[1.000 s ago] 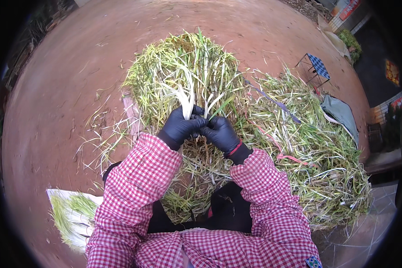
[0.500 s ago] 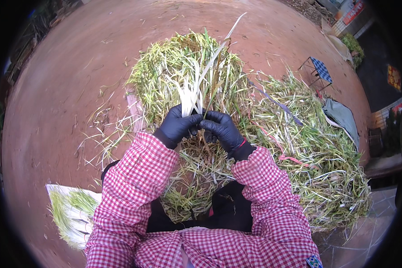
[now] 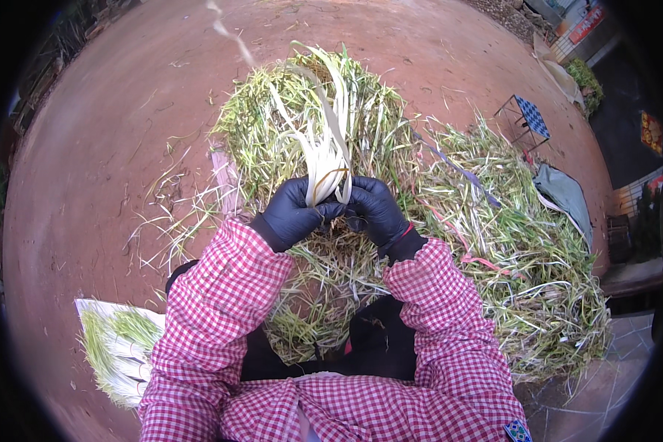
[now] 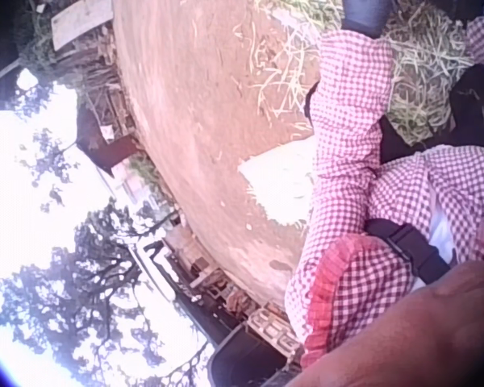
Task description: The person sits on the ground and repeatedly pulls apart long, fibrous plant stalks by hand. They separate the stalks into thinner strands and place the processed material into a growing pile in front of them.
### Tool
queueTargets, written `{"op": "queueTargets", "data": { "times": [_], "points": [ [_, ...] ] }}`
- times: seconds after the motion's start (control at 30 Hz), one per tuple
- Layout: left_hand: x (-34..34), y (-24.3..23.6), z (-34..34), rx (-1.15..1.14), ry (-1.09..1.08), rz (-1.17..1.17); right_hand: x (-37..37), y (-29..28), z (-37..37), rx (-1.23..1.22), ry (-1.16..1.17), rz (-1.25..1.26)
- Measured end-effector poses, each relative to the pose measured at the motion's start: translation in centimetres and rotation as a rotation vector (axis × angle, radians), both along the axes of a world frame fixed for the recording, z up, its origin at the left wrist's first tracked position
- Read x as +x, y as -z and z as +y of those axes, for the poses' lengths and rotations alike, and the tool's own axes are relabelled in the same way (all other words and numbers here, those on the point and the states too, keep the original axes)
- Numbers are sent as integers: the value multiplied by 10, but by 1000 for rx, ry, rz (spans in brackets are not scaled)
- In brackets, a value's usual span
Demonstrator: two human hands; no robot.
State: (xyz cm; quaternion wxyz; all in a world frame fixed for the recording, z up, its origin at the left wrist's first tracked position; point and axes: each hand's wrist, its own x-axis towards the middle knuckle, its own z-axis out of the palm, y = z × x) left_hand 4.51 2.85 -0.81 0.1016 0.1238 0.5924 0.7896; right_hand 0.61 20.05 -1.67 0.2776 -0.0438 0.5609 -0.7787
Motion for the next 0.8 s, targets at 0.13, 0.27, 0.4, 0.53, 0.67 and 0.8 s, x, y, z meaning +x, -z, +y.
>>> {"op": "queueTargets", "data": {
  "times": [0.13,0.27,0.4,0.53,0.67,0.8],
  "points": [
    [4,-6,6,-10,-79,-76,-4,4,5,276,66,563],
    [-1,-13,-2,134,-273,-149,-17,15,27,1072,153,929],
    [-10,-13,-30,365,-327,-149,-43,54,79,1339,189,961],
    [-12,-25,-47,353,-288,-306,-60,101,140,1798,12,709],
    [-13,-49,-74,526,-713,-197,-51,88,158,2013,-360,224],
    [-20,-30,-68,483,-490,-390,-40,40,76,746,-129,920]
  ]
}}
